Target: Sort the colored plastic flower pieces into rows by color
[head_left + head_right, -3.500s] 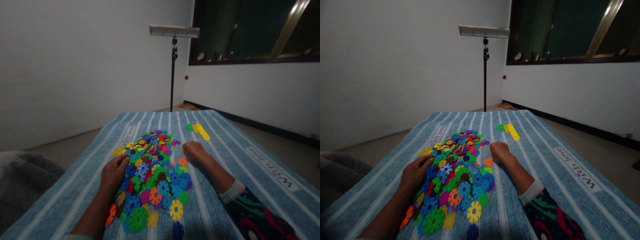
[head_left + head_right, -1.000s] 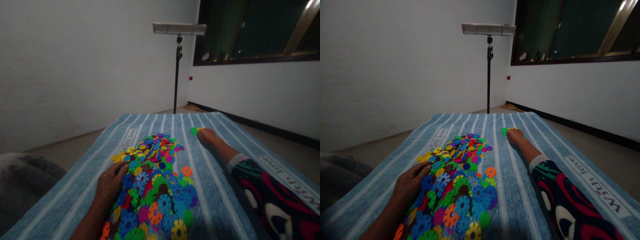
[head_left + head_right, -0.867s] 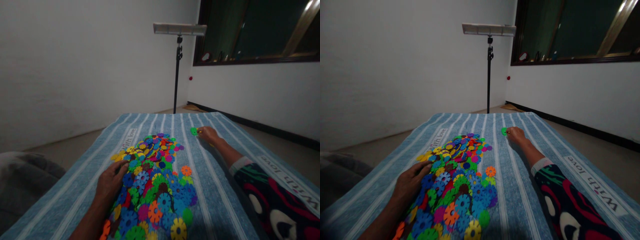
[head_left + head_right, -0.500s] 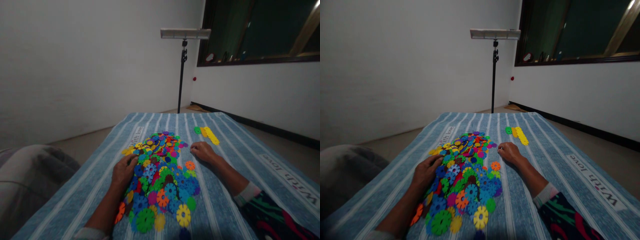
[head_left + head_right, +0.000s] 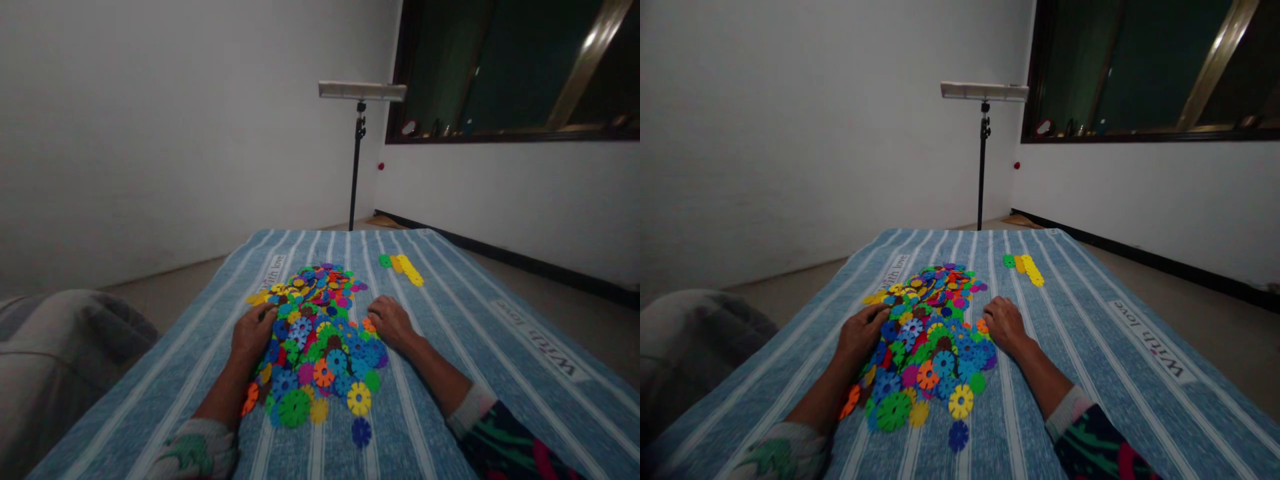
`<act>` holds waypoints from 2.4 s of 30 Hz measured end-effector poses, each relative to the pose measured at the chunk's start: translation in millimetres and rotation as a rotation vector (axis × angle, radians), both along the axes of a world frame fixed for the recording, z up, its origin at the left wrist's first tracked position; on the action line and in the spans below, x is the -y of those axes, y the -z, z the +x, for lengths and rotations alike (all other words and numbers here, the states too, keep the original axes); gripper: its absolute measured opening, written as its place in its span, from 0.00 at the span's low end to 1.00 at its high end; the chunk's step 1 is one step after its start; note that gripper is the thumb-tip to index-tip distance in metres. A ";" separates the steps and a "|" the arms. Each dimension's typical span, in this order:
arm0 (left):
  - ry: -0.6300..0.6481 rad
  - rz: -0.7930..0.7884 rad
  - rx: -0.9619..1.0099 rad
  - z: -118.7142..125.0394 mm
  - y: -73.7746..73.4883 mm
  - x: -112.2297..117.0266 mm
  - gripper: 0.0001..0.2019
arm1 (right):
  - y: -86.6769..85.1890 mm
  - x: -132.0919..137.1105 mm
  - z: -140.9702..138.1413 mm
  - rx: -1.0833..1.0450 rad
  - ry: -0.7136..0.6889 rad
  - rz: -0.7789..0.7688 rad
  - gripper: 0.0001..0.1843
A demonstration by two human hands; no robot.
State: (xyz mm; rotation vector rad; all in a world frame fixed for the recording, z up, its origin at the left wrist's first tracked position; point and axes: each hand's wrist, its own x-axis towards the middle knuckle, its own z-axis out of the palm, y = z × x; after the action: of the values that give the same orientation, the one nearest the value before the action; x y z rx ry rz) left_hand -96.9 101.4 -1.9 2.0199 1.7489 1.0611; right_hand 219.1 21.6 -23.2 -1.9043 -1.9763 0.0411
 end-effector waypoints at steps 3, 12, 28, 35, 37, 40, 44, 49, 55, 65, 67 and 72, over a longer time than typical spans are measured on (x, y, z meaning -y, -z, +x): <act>-0.003 0.019 0.003 -0.5 -0.3 0.4 0.21 | 2.6 2.7 -1.3 -0.008 -0.008 0.017 0.13; -0.009 0.028 0.014 -0.1 -3.4 1.7 0.20 | 2.5 11.0 -1.6 -0.033 -0.055 0.040 0.12; 0.005 -0.013 0.031 1.9 -1.0 4.0 0.21 | 4.5 13.3 5.2 -0.092 -0.130 0.074 0.16; -0.003 0.001 0.027 2.4 3.2 2.0 0.20 | 7.4 13.8 8.2 -0.102 -0.151 0.081 0.15; 0.002 0.001 0.032 2.3 3.9 2.1 0.21 | 7.9 14.3 8.3 -0.108 -0.148 0.086 0.15; -0.004 -0.003 0.044 2.2 4.8 2.5 0.20 | 9.0 14.6 8.3 -0.114 -0.145 0.091 0.15; 0.006 0.002 0.043 1.8 5.9 2.2 0.19 | 10.5 14.3 8.8 -0.123 -0.147 0.102 0.14; 0.019 0.019 0.033 1.6 6.5 2.1 0.18 | 11.7 14.8 9.9 -0.122 -0.156 0.110 0.14; 0.011 0.004 0.037 2.1 7.3 3.9 0.19 | 14.0 14.4 11.6 -0.117 -0.164 0.095 0.14; 0.010 0.007 0.035 3.7 6.4 6.4 0.18 | 15.0 15.2 12.5 -0.100 -0.171 0.095 0.15; 0.015 0.008 0.036 3.6 7.3 6.5 0.18 | 14.5 15.6 12.9 -0.102 -0.180 0.092 0.15; 0.016 0.007 0.052 3.6 10.3 6.0 0.18 | 13.6 17.6 10.9 -0.106 -0.163 0.090 0.16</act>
State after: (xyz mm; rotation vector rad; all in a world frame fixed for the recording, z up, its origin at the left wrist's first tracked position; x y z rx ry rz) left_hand -93.2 95.4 -12.2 1.9889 1.7034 1.1055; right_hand 230.0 4.0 -36.8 -1.6483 -2.0216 0.0937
